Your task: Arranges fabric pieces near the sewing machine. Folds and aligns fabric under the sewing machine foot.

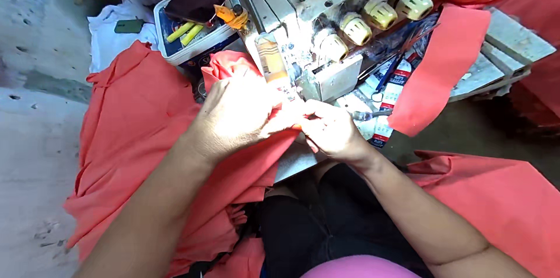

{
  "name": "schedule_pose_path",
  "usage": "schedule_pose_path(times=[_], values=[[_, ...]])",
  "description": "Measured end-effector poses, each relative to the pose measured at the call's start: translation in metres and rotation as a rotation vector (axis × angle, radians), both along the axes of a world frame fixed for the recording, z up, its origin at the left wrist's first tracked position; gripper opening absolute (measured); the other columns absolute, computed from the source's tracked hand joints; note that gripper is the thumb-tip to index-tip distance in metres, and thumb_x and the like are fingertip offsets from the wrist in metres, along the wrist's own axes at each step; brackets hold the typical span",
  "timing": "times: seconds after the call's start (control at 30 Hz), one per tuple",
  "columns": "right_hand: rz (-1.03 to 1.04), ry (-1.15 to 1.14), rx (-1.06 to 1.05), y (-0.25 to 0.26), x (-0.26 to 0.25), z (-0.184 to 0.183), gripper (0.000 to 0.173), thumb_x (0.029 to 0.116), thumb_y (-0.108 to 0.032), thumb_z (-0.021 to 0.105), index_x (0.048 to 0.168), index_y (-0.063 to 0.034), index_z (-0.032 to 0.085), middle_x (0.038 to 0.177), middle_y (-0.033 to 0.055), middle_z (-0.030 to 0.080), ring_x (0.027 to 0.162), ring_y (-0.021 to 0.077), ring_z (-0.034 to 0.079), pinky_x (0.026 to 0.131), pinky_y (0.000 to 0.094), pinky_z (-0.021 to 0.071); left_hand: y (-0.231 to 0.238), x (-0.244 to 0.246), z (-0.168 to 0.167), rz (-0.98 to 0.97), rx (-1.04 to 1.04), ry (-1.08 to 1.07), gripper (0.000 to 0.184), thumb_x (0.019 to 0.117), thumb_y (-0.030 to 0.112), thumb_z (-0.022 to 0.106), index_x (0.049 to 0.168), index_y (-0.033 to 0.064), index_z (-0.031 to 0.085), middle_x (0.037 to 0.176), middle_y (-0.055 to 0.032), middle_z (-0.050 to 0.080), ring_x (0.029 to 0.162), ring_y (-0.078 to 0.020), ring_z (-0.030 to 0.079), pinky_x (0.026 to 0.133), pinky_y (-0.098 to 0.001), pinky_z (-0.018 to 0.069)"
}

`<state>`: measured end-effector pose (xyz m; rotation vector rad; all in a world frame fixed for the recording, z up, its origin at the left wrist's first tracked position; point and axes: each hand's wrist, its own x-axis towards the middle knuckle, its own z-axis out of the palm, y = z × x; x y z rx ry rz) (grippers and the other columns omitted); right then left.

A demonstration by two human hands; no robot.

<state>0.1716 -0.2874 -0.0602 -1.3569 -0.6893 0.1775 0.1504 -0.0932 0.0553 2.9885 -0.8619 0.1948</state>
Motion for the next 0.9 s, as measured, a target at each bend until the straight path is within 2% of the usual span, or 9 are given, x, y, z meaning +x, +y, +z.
schedule_pose_path(times=[0.1, 0.2, 0.3, 0.47, 0.63, 0.7, 0.73, 0.8, 0.9], values=[[0.019, 0.032, 0.002, 0.002, 0.005, 0.0, 0.004, 0.0985, -0.003, 0.061, 0.099, -0.0022, 0.066, 0.077, -0.0035, 0.063, 0.051, -0.0043, 0.05, 0.047, 0.0114, 0.046, 0.023, 0.011, -0.004, -0.058, -0.027, 0.023, 0.051, 0.0933, 0.055, 0.055, 0.067, 0.011, 0.057, 0.072, -0.0098, 0.061, 0.081, -0.0286, 0.064, 0.086, -0.053, 0.0425], [0.038, 0.049, -0.001, 0.0, 0.009, 0.001, 0.005, 0.099, -0.003, 0.06, 0.101, -0.002, 0.065, 0.071, -0.0047, 0.061, 0.047, -0.004, 0.048, 0.044, 0.0119, 0.0444, 0.069, 0.013, 0.001, 0.128, 0.065, 0.117, 0.061, 0.0865, 0.063, 0.057, 0.089, 0.0038, 0.071, 0.084, -0.0184, 0.071, 0.09, -0.0383, 0.07, 0.099, -0.0685, 0.0369], [0.01, 0.041, -0.022, -0.001, 0.007, 0.002, 0.009, 0.0995, -0.002, 0.06, 0.105, -0.0001, 0.066, 0.075, -0.0021, 0.064, 0.047, -0.0029, 0.05, 0.044, 0.013, 0.046, 0.12, -0.009, 0.015, 0.191, 0.128, 0.152, 0.06, 0.0932, 0.058, 0.052, 0.106, 0.0025, 0.071, 0.094, -0.0214, 0.071, 0.093, -0.0449, 0.069, 0.089, -0.0743, 0.0404], [-0.455, -0.383, -0.058, 0.02, -0.041, -0.04, 0.021, 0.0981, -0.015, 0.065, 0.11, 0.0027, 0.063, 0.105, 0.0129, 0.065, 0.087, 0.0076, 0.064, 0.078, 0.0191, 0.055, 0.069, -0.103, 0.081, 0.103, 0.141, 0.173, 0.046, 0.1034, 0.038, 0.048, 0.067, 0.0103, 0.056, 0.055, -0.0022, 0.05, 0.052, -0.0207, 0.056, 0.049, -0.0418, 0.0441], [0.32, -0.417, -0.7, 0.05, -0.069, 0.011, 0.031, 0.1022, -0.011, 0.053, 0.125, 0.0076, 0.064, 0.12, 0.0287, 0.066, 0.113, 0.0442, 0.065, 0.095, 0.0591, 0.05, 0.003, -0.127, 0.104, 0.233, 0.224, 0.319, 0.028, 0.1004, 0.03, 0.06, 0.103, 0.0055, 0.073, 0.061, -0.0097, 0.061, 0.053, -0.03, 0.064, 0.045, -0.0461, 0.0471], [0.412, -0.392, -0.711, 0.041, -0.054, 0.041, 0.031, 0.108, -0.017, 0.046, 0.119, 0.0025, 0.068, 0.103, 0.0217, 0.071, 0.099, 0.0372, 0.07, 0.085, 0.0552, 0.0525, 0.027, -0.111, 0.118, 0.387, 0.264, 0.316, 0.046, 0.0996, 0.027, 0.062, 0.144, 0.0153, 0.057, 0.085, -0.0114, 0.071, 0.073, -0.0328, 0.071, 0.061, -0.0539, 0.0542], [0.226, -0.461, -0.516, 0.036, -0.05, 0.04, 0.026, 0.1036, -0.015, 0.054, 0.106, 0.0003, 0.075, 0.089, 0.0153, 0.074, 0.084, 0.0281, 0.073, 0.075, 0.0462, 0.0567, 0.036, -0.107, 0.122, 0.37, 0.233, 0.253, 0.049, 0.0976, 0.024, 0.06, 0.146, 0.017, 0.055, 0.09, -0.0103, 0.071, 0.076, -0.0313, 0.07, 0.063, -0.0533, 0.0537], [-0.131, -0.578, -0.199, 0.036, -0.033, 0.034, 0.013, 0.0915, -0.01, 0.066, 0.093, -0.0023, 0.077, 0.084, 0.0095, 0.072, 0.075, 0.0174, 0.069, 0.067, 0.0338, 0.057, 0.039, -0.107, 0.124, 0.31, 0.143, 0.203, 0.04, 0.0964, 0.018, 0.063, 0.136, 0.0146, 0.064, 0.1, -0.0118, 0.072, 0.083, -0.0315, 0.07, 0.067, -0.0537, 0.0531], [-0.192, -0.518, -0.208, 0.036, -0.01, 0.041, 0.016, 0.0941, -0.017, 0.066, 0.099, -0.006, 0.076, 0.094, 0.0072, 0.07, 0.083, 0.0155, 0.066, 0.073, 0.0342, 0.0548, 0.054, -0.107, 0.101, 0.144, 0.127, -0.002, 0.032, 0.0934, 0.035, 0.054, 0.106, 0.0146, 0.074, 0.084, -0.0051, 0.059, 0.064, -0.0235, 0.059, 0.049, -0.0442, 0.0426]])
